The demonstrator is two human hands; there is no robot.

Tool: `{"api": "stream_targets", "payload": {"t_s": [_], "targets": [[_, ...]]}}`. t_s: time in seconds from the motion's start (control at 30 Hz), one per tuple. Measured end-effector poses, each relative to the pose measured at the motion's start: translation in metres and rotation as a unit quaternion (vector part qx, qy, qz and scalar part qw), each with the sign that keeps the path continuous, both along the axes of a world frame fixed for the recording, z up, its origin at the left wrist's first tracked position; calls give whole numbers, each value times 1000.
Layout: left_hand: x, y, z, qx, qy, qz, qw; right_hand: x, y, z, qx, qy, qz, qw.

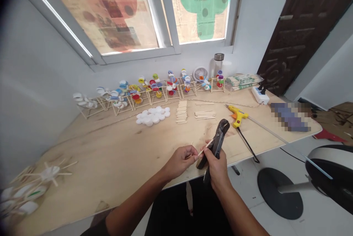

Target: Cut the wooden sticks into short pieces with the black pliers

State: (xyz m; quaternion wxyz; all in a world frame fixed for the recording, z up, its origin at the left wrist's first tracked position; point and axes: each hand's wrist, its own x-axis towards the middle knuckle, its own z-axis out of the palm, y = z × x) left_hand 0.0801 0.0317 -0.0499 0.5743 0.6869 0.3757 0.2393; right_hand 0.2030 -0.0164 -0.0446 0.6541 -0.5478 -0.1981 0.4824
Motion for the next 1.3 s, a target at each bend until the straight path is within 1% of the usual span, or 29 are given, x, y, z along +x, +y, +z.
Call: {"api": "stream_targets", "payload": {"t_s": [0.07,0.1,0.17,0.23,0.27,0.3,0.37,0.43,0.47,0.53,0.63,0.7,0.83,0.9,0.97,1.13,1.3], "targets": [[-4,0,-2,27,15,-3,1000,-2,2,-1,4,-9,-9,1000],[-7,1,-2,46,28,6,999,-2,2,-1,9,-9,-12,1000],[-12,4,-1,99,76,53,991,-3,2,-1,21,-5,-22,1000],[-17,9,2,160,154,109,969,-4,2,-1,31,-1,-31,999],[-18,12,3,187,203,123,953,-4,2,-1,34,0,-34,999],[-18,14,4,213,259,121,935,-4,1,-1,36,2,-34,999],[-16,18,5,250,358,83,896,-3,0,-1,35,10,-32,999],[-13,20,3,271,414,40,868,-2,-1,-2,31,18,-28,999],[-12,20,2,277,424,26,862,-2,-1,-3,30,20,-26,999],[-11,23,-1,283,427,13,859,-1,-2,-3,31,20,-21,999],[-15,36,-1,293,438,3,850,-1,-2,-3,36,26,-14,999],[-19,51,2,300,447,11,843,-1,-1,-2,37,29,-11,999],[-25,91,10,314,469,45,824,0,-1,-1,30,22,-11,999],[-24,107,11,319,478,53,817,0,-1,-2,27,21,-11,999],[-23,118,10,324,483,55,812,0,-1,-3,27,21,-10,999],[-21,130,3,329,482,60,810,1,-1,-5,31,7,-9,999],[-26,133,1,330,448,82,827,2,-1,-5,22,12,-1,1000]]}}
